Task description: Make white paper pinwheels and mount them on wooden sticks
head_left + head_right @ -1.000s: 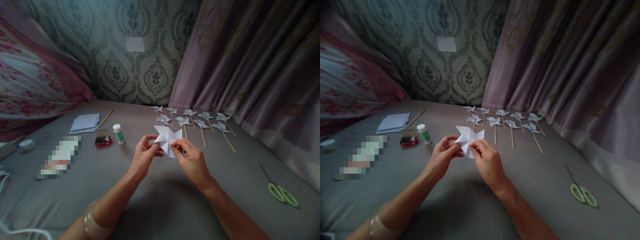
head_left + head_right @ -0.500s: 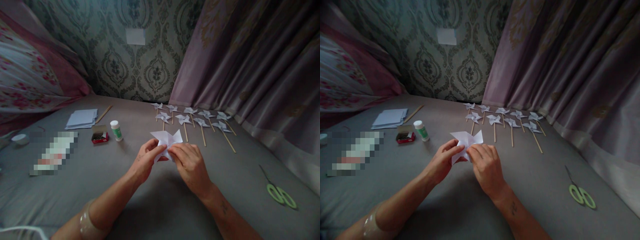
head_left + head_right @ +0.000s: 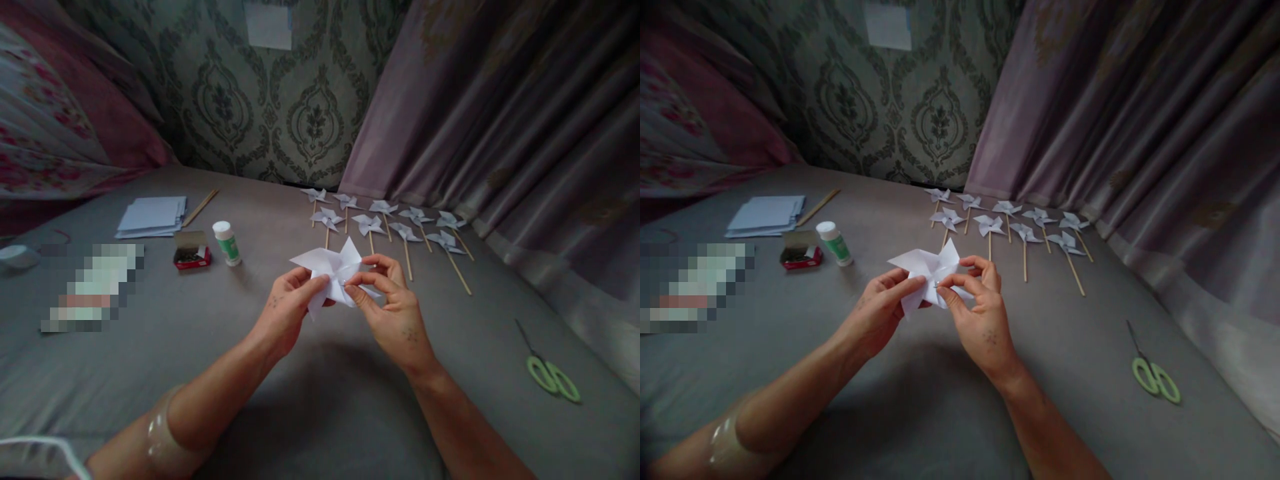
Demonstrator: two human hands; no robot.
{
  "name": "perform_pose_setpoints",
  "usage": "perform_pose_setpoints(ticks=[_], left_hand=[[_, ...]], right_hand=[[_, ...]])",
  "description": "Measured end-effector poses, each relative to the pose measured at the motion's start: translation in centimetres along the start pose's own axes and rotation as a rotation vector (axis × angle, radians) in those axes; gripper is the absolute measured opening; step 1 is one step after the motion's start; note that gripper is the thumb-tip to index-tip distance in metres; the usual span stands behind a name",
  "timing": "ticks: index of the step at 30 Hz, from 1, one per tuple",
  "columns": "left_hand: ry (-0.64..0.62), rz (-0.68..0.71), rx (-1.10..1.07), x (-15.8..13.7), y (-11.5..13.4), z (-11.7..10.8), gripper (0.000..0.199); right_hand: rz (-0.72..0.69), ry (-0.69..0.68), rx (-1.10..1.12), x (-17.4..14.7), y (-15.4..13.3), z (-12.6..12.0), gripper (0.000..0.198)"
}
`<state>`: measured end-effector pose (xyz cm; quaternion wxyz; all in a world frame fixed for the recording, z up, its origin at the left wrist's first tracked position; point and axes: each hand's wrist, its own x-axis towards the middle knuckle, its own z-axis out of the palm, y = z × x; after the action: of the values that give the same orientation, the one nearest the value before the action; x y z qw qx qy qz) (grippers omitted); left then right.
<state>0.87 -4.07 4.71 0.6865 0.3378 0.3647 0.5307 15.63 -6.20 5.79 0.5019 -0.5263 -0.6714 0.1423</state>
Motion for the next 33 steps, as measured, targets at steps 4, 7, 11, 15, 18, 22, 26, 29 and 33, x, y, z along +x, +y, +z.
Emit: perform_pose_setpoints(ticks=[4, 7, 11, 15, 18, 22, 26, 29, 33], left_hand=[[-0.021, 0.015, 0.002, -0.29, 0.13, 0.31, 0.026], [-0.028, 0.018, 0.009, -0.5, 0.16, 0.5, 0.026], [-0.037, 0.012, 0.01, -0.64, 0.09, 0.62, 0.03], [-0.05, 0.01, 0.007, -0.69, 0.11, 0.69, 0.03], [-0.05, 0.0, 0.003, -0.72, 0.15, 0.73, 0.03], [-0.057, -0.002, -0.005, -0.78, 0.07, 0.7, 0.03], [-0.06, 0.017, 0.007, -0.87, 0.0, 0.73, 0.029], [-0.063, 0.043, 0.016, -0.92, 0.03, 0.8, 0.027], [-0.056, 0.073, 0.029, -0.95, 0.1, 0.9, 0.026]], right_hand=[[0.048, 0.028, 0.0, -0.21, 0.04, 0.22, 0.011], [0.06, 0.027, -0.006, -0.31, -0.05, 0.26, 0.012], [0.072, 0.025, -0.009, -0.35, -0.1, 0.28, 0.015], [0.07, 0.025, -0.008, -0.37, 0.03, 0.28, 0.016], [0.069, 0.013, -0.013, -0.41, 0.09, 0.26, 0.016], [0.074, 0.009, -0.021, -0.45, 0.1, 0.21, 0.017], [0.077, 0.001, -0.02, -0.46, 0.1, 0.17, 0.016], [0.073, -0.003, -0.024, -0.43, 0.09, 0.17, 0.015], [0.057, 0.007, -0.019, -0.37, 0.03, 0.19, 0.015]])
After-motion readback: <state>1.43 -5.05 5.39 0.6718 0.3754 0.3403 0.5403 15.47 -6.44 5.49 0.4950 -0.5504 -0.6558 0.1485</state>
